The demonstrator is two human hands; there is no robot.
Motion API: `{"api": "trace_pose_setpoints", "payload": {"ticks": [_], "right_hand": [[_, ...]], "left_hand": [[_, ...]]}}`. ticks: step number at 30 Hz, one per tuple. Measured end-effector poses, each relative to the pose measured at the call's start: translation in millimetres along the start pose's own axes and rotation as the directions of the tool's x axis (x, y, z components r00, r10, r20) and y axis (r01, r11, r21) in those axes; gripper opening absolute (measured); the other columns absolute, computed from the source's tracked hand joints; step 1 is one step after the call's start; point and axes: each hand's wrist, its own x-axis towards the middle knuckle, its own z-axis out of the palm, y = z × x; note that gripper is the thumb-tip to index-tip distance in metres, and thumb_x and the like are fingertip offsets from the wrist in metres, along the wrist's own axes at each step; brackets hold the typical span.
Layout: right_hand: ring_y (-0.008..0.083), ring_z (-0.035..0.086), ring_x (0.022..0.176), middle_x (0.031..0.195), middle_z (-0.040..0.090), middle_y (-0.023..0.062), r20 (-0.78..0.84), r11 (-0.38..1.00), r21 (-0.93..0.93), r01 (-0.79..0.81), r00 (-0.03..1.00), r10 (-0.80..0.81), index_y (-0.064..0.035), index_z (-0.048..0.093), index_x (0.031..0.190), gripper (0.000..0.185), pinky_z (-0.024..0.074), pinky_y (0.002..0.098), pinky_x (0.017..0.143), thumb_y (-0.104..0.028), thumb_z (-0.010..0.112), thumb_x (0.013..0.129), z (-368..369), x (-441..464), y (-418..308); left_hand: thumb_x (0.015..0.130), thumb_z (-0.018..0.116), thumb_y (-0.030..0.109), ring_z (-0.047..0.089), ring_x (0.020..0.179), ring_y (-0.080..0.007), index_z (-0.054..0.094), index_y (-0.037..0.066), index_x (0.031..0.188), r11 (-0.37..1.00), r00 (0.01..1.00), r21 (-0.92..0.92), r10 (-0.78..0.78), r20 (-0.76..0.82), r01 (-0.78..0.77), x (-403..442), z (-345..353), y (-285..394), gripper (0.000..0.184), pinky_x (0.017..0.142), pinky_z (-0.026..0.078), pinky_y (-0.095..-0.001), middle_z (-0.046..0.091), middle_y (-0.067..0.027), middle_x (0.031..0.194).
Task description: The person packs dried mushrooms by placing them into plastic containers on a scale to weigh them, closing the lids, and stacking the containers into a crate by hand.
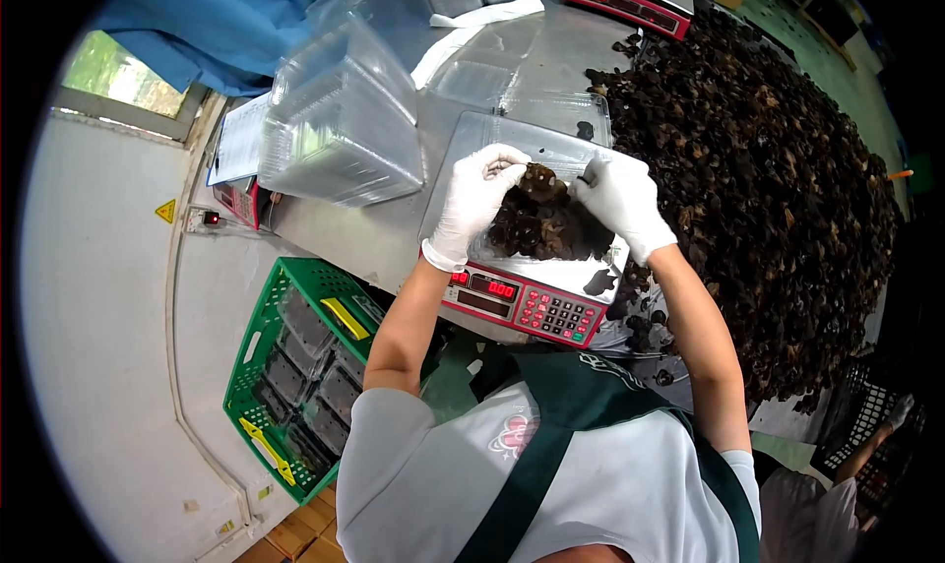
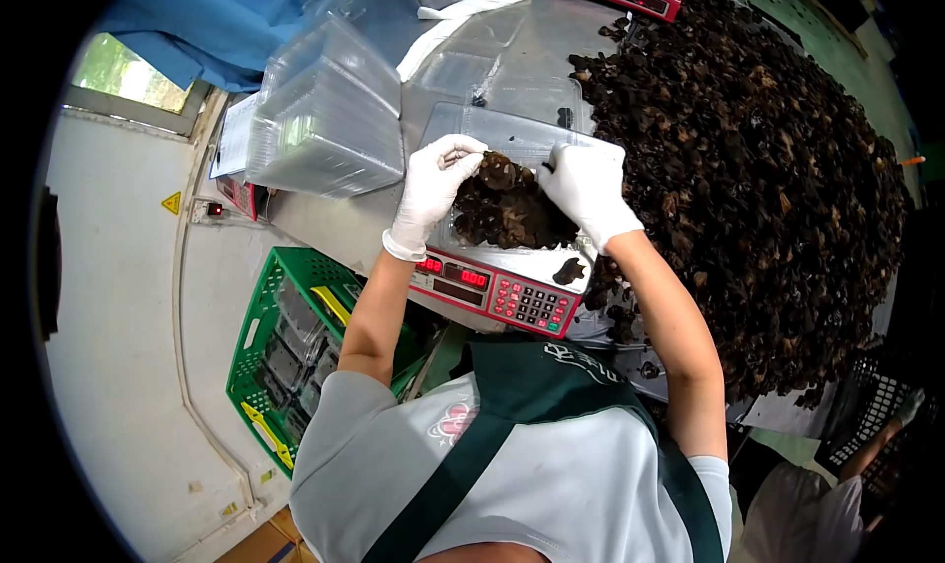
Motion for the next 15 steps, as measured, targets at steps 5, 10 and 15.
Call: {"api": "trace_pose_setpoints", "payload": {"ticks": [5,10,15], "right_hand": [[0.0083,0.06,0.06,0.079,0.067,0.0045,0.328,0.381,0.862,-0.334,0.941,0.084,-0.0024,0.062,0.089,0.012,0.0492,0.0207,0.054,-0.012,0.058,0.082,-29,-12,16],[0.0134,0.061,0.075,0.093,0.066,0.0118,0.289,-0.112,0.95,-0.291,0.957,-0.034,-0.0011,0.061,0.099,0.022,0.0552,0.026,0.058,-0.016,0.055,0.084,-34,-34,7],[0.0039,0.053,0.065,0.075,0.063,-0.0012,0.2,0.583,0.771,-0.255,0.967,0.158,-0.0029,0.066,0.093,0.024,0.0444,0.0199,0.057,-0.023,0.071,0.08,-20,-39,-7]], "left_hand": [[0.086,0.062,0.001,0.057,0.079,-0.0059,0.065,0.0,0.098,0.993,1.0,0.12,-0.005,-0.007,0.006,-4,10,10,0.013,0.072,0.046,-0.0196,0.064,-0.0004,0.086],[0.085,0.063,0.005,0.056,0.074,-0.0046,0.067,0.002,0.098,0.961,0.999,0.272,0.045,-0.007,-0.042,-9,27,23,0.014,0.068,0.045,-0.0194,0.065,0.0002,0.082],[0.086,0.062,0.007,0.057,0.073,-0.0048,0.067,0.002,0.1,0.93,0.993,0.347,0.115,0.032,-0.118,-11,35,30,0.016,0.067,0.046,-0.0202,0.066,-0.0018,0.081]]}}
